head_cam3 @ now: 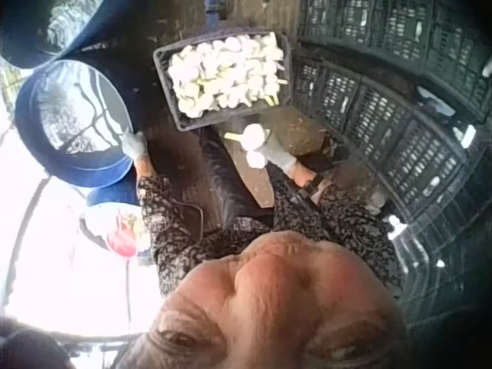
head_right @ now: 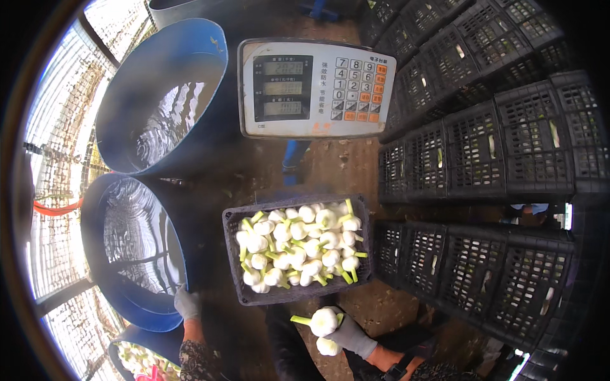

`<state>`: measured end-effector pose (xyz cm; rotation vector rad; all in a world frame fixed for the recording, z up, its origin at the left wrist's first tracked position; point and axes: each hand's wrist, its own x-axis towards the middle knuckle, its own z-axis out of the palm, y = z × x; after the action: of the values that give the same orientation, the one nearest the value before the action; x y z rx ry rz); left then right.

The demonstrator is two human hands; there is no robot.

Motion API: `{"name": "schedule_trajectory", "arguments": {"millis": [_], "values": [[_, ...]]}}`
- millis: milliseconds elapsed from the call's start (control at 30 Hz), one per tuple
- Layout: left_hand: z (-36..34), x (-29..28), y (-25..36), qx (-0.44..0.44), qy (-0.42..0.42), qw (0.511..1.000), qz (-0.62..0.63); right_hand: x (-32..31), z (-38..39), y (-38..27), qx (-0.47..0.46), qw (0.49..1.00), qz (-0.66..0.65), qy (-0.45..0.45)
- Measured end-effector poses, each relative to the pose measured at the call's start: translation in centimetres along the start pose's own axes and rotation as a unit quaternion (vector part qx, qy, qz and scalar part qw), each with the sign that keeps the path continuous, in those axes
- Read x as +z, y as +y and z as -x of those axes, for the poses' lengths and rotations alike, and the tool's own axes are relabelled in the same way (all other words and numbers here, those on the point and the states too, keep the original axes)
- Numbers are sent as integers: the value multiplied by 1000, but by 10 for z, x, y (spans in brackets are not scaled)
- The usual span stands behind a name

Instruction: Washing onions in barrels of water and weighing them in crates.

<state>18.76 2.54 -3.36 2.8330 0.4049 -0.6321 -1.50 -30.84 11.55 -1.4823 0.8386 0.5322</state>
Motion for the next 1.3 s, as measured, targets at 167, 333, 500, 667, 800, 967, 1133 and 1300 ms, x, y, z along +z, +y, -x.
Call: {"name": "schedule_trajectory", "arguments": {"millis": [167, 333, 500, 667, 800, 967, 1133, 1300], "values": [[-1, 11, -10, 14, 16, 1000, -22, 4, 14, 32, 68, 997, -45, -6], [0, 5, -7, 1, -16, 999, -36, 7, 19, 36, 70, 995, -71, -3], [-2, -1, -4, 22, -19, 999, -26, 1, 28, 32, 110, 988, -102, 30], [-6, 4, 5, -14, -39, 998, -42, -8, 42, 34, 86, 985, -133, 65], [7, 9, 11, -59, 23, 997, -37, -5, 55, 54, 106, 977, -173, 61], [76, 28, 89, 112, 267, 957, 7, -6, 68, 68, 128, 963, -221, 89], [98, 74, 192, 443, 20, 896, 5, 2, 73, 92, 158, 937, -287, 120], [96, 95, 248, 413, -76, 896, -142, 1, 80, 107, 175, 938, -268, 134]]}}
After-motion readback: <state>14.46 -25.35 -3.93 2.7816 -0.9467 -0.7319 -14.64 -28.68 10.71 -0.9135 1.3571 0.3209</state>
